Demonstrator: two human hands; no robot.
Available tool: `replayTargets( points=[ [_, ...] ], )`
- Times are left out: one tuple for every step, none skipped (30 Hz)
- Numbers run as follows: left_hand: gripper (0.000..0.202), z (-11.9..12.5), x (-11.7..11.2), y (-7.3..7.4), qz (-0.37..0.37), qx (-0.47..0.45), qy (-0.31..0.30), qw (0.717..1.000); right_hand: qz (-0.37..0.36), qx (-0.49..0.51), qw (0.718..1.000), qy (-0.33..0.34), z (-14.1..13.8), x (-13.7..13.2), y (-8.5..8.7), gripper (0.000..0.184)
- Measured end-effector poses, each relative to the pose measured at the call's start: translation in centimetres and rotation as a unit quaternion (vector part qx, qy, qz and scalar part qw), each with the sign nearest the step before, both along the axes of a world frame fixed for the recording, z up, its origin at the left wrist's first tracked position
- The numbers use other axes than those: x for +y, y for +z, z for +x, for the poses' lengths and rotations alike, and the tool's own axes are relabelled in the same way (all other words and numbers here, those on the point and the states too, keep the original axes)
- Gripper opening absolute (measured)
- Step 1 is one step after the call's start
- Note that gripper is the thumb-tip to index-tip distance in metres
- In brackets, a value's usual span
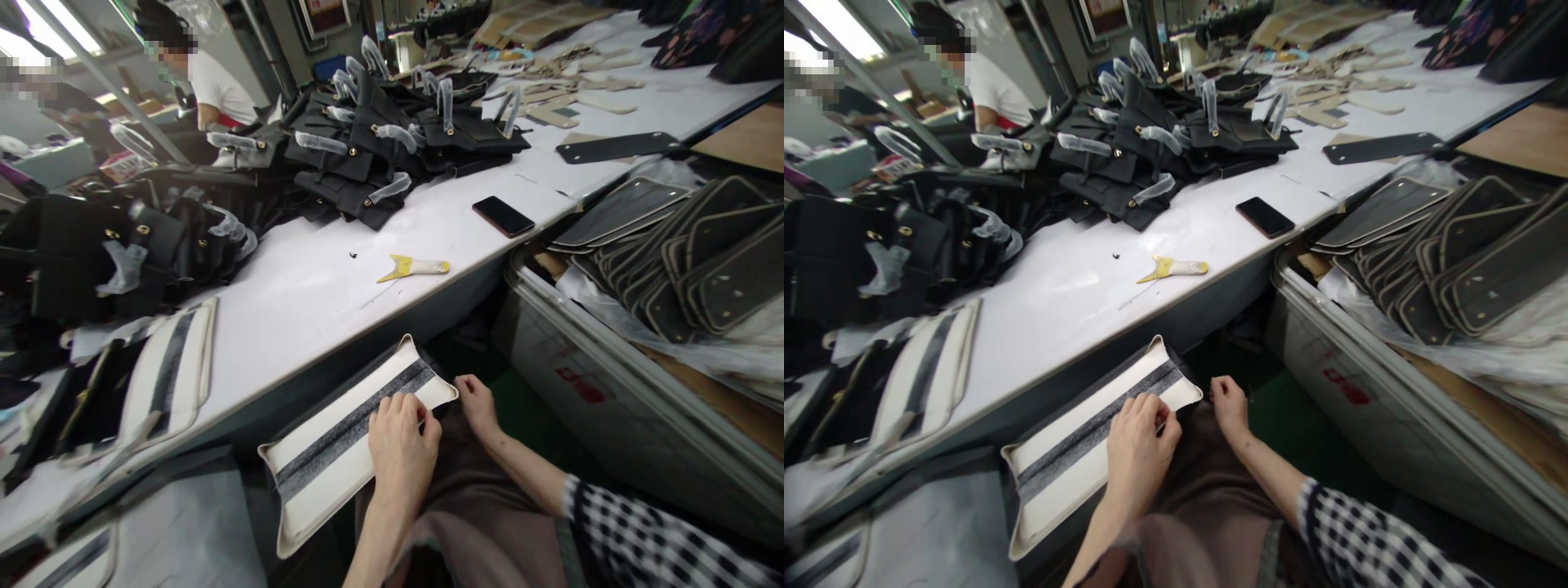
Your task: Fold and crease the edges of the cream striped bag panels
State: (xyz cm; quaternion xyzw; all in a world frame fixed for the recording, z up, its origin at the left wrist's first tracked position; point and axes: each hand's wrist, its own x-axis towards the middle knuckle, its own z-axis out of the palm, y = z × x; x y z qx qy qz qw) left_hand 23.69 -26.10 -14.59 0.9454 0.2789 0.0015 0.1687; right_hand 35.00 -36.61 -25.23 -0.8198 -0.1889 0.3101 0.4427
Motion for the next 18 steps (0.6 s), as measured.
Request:
replayTargets(
  points=[
    [0.014,0.0,0.0,0.0,0.000,-0.002,0.001,1.000,0.006,-0.025,0.999,-0.026,-0.6,-1.3,0.5,0.048],
    [0.014,0.0,-0.1,0.1,0.000,-0.003,0.001,1.000,0.024,-0.059,0.997,-0.041,-1.3,-2.6,1.0,0.044],
    [0.014,0.0,-0.1,0.1,-0.001,-0.004,0.001,1.000,0.054,-0.100,0.993,-0.039,-2.1,-3.8,1.7,0.037],
    [0.014,0.0,-0.1,0.2,0.001,-0.005,0.003,1.000,0.100,-0.156,0.983,-0.017,-2.9,-4.7,2.3,0.030],
    [0.014,0.0,-0.1,0.2,0.004,-0.007,0.005,1.000,0.150,-0.215,0.965,0.014,-3.7,-5.4,2.8,0.028],
    [0.014,0.0,-0.2,0.2,0.009,-0.009,0.007,1.000,0.197,-0.274,0.940,0.047,-4.3,-5.8,3.2,0.033],
    [0.013,-0.1,-0.2,0.2,0.014,-0.013,0.008,1.000,0.234,-0.323,0.913,0.079,-4.8,-5.9,3.6,0.042],
    [0.013,-0.1,-0.2,0.2,0.019,-0.016,0.009,1.000,0.257,-0.360,0.891,0.105,-5.1,-5.7,3.8,0.050],
    [0.013,-0.2,-0.3,0.1,0.023,-0.019,0.009,1.000,0.268,-0.387,0.874,0.124,-5.2,-5.4,3.9,0.056],
    [0.013,-0.2,-0.3,0.1,0.026,-0.022,0.008,0.999,0.268,-0.406,0.863,0.138,-5.3,-5.0,3.9,0.059],
    [0.014,-0.3,-0.3,0.0,0.028,-0.025,0.006,0.999,0.257,-0.420,0.858,0.150,-5.3,-4.6,3.9,0.061],
    [0.014,-0.4,-0.3,-0.1,0.030,-0.029,0.006,0.999,0.243,-0.432,0.854,0.156,-5.3,-4.2,3.9,0.062],
    [0.015,-0.5,-0.3,-0.2,0.032,-0.034,0.005,0.999,0.227,-0.444,0.852,0.160,-5.3,-3.9,3.8,0.063],
    [0.015,-0.5,-0.3,-0.3,0.033,-0.040,0.004,0.999,0.209,-0.456,0.850,0.163,-5.3,-3.7,3.8,0.063],
    [0.015,-0.6,-0.2,-0.5,0.032,-0.048,0.000,0.998,0.191,-0.466,0.848,0.164,-5.3,-3.6,3.8,0.062],
    [0.015,-0.7,-0.1,-0.6,0.029,-0.057,-0.003,0.998,0.176,-0.475,0.846,0.168,-5.4,-3.5,3.7,0.062],
    [0.012,-0.8,0.0,-0.6,0.019,-0.070,-0.004,0.997,0.163,-0.482,0.843,0.171,-5.5,-3.5,3.7,0.061],
    [0.007,-1.0,0.1,-0.6,0.001,-0.086,0.000,0.996,0.153,-0.489,0.841,0.173,-5.5,-3.5,3.7,0.060]
  ],
)
